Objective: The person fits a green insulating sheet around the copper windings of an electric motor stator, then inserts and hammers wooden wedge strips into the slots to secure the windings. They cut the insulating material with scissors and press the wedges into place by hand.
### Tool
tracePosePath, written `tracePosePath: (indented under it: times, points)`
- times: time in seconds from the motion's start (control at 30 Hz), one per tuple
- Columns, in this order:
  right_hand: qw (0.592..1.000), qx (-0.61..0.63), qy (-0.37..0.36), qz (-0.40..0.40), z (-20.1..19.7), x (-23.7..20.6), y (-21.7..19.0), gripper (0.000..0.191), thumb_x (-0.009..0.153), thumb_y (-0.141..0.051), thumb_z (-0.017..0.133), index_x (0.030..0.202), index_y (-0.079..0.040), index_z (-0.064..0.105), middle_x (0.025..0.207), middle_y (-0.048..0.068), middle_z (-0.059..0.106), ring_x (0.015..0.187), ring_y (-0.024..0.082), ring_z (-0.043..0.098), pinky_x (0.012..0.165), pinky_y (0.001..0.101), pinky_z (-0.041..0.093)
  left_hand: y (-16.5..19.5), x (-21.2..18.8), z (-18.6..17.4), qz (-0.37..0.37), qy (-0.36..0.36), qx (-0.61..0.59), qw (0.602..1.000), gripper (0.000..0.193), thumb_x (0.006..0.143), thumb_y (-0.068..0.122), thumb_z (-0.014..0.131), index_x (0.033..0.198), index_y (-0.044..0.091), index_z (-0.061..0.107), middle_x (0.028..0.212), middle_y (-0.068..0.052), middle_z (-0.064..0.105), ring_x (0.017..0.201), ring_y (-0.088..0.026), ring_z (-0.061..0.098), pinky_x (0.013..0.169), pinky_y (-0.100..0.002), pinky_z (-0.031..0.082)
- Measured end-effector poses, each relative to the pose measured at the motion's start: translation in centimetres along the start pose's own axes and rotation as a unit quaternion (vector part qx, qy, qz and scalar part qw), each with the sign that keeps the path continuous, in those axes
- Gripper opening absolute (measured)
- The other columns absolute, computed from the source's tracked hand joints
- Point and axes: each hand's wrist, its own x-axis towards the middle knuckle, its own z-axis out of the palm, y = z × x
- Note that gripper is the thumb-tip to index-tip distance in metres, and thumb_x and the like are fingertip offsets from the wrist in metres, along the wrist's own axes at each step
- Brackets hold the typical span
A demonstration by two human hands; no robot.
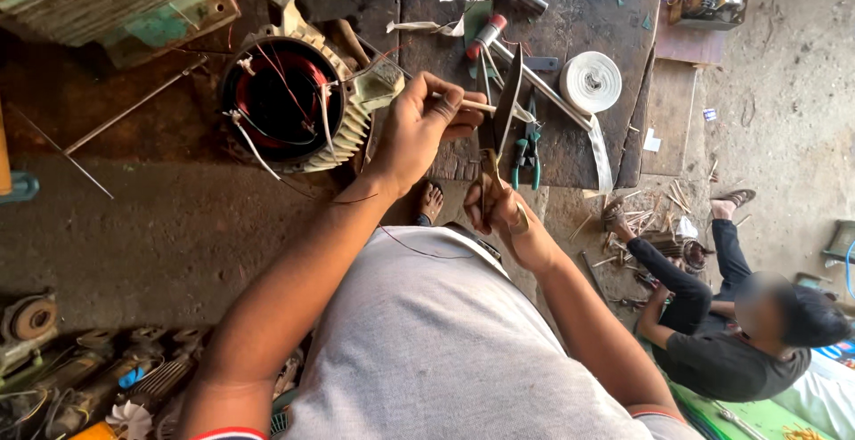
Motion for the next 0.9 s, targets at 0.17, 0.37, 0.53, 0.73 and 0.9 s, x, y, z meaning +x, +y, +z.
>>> tracePosePath:
  times: [0.17,0.37,0.53,0.73,0.9]
  points:
    - [0.998,0.025,0.058,0.012,-1.3,-1.1,0.6,0.06,0.1,-0.067,0.055,0.106,-0.007,0.056,0.079,-0.002,0.046,0.071,0.009,0.04,0.065,0.0244,0.035,-1.3,0.4,1.3,-0.04,0.034,0.009,0.999,0.016,0.107,0.021,0.055,0.109,0.005,0.053,0.115,-0.014,0.073,0.1,-0.019,0.075,0.087,-0.032,0.064]
    - [0.984,0.005,0.152,0.096,-3.8,-1.4,3.5,0.038,0.102,-0.047,0.061,0.096,-0.01,0.058,0.076,-0.003,0.051,0.064,0.007,0.046,0.056,0.0231,0.038,-1.6,0.8,2.9,-0.024,0.036,0.048,0.998,0.016,0.108,0.021,0.054,0.108,0.005,0.053,0.116,-0.014,0.074,0.098,-0.019,0.075,0.086,-0.031,0.064]
    - [0.954,-0.054,0.191,0.226,-7.4,2.0,5.3,0.033,0.105,-0.036,0.056,0.112,-0.006,0.068,0.093,0.006,0.07,0.075,0.011,0.061,0.065,0.0268,0.054,2.3,-3.9,5.8,0.148,-0.097,0.262,0.949,0.009,0.106,0.013,0.063,0.107,0.007,0.057,0.112,-0.008,0.071,0.104,-0.017,0.073,0.091,-0.031,0.063]
    - [0.936,-0.301,0.182,0.013,-5.1,1.9,2.0,0.041,0.1,-0.009,0.058,0.141,-0.003,0.058,0.128,0.008,0.062,0.116,0.017,0.061,0.093,0.0292,0.055,9.2,-14.0,6.5,0.226,-0.124,0.443,0.859,0.021,0.091,0.012,0.079,0.111,0.011,0.075,0.098,-0.006,0.069,0.088,-0.016,0.066,0.079,-0.03,0.056]
    - [0.996,-0.027,-0.003,-0.085,1.7,-1.6,-5.7,0.038,0.096,-0.009,0.061,0.133,-0.003,0.065,0.121,0.011,0.067,0.115,0.021,0.065,0.104,0.0334,0.054,10.5,-16.6,3.2,0.15,-0.033,0.267,0.951,0.014,0.098,0.009,0.074,0.111,0.009,0.069,0.102,-0.003,0.075,0.097,-0.012,0.075,0.086,-0.027,0.064]
